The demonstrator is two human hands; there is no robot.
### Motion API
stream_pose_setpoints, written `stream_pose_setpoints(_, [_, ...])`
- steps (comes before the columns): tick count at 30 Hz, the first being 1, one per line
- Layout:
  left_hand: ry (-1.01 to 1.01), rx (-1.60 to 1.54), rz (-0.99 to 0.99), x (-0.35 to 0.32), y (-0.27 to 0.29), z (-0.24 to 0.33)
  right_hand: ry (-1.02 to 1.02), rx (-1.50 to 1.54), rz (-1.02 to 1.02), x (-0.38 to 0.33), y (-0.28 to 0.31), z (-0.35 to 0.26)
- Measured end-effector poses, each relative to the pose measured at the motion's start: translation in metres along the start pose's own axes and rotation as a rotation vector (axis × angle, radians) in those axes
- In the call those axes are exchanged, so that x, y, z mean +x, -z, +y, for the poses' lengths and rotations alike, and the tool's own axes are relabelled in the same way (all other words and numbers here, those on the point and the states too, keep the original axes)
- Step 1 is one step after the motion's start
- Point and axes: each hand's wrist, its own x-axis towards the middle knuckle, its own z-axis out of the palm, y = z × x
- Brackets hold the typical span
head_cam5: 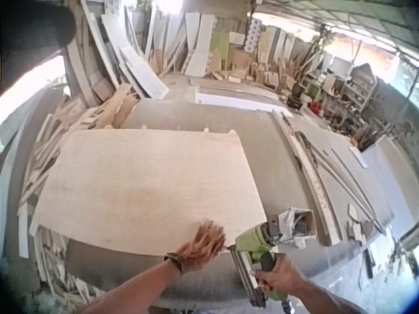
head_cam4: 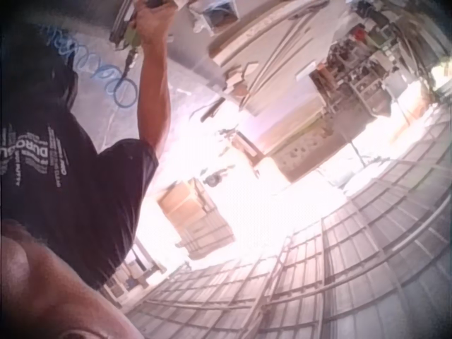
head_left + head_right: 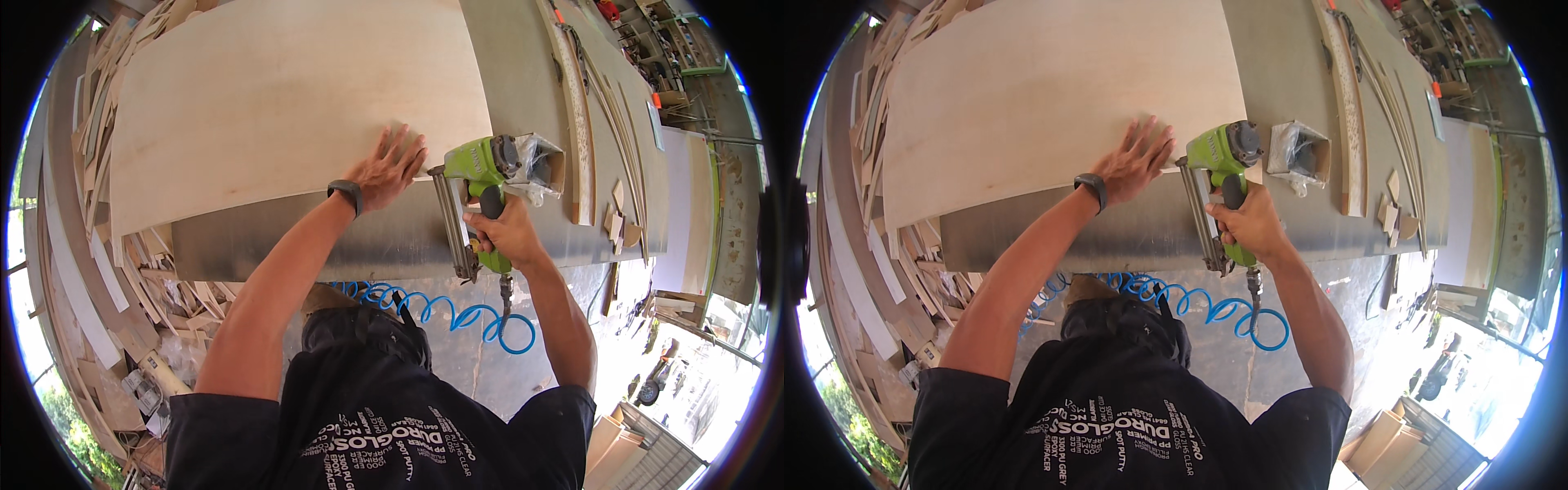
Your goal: The person uses a pneumatic nail gun to attach a large plywood panel to a wooden frame on a workbench. They then flip the assembly to secure curved wooden dividers into the frame, creating a multi-compartment shelf structure.
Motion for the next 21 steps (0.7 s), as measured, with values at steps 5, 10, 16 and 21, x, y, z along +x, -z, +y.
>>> stream_pose_setpoints(5, [0.006,-0.038,0.008,-0.001,0.000,-0.003,-0.026,-0.013,0.015,0.000,0.005,-0.002])
stream_pose_setpoints(10, [0.015,-0.093,0.021,-0.002,0.001,-0.002,-0.062,-0.021,0.106,-0.005,0.033,0.011])
stream_pose_setpoints(16, [0.002,-0.080,-0.046,-0.001,0.012,-0.003,-0.073,0.015,0.197,-0.004,0.057,0.014])
stream_pose_setpoints(21, [0.013,-0.174,-0.002,-0.002,0.007,-0.003,-0.040,-0.018,0.149,-0.003,0.056,0.012])
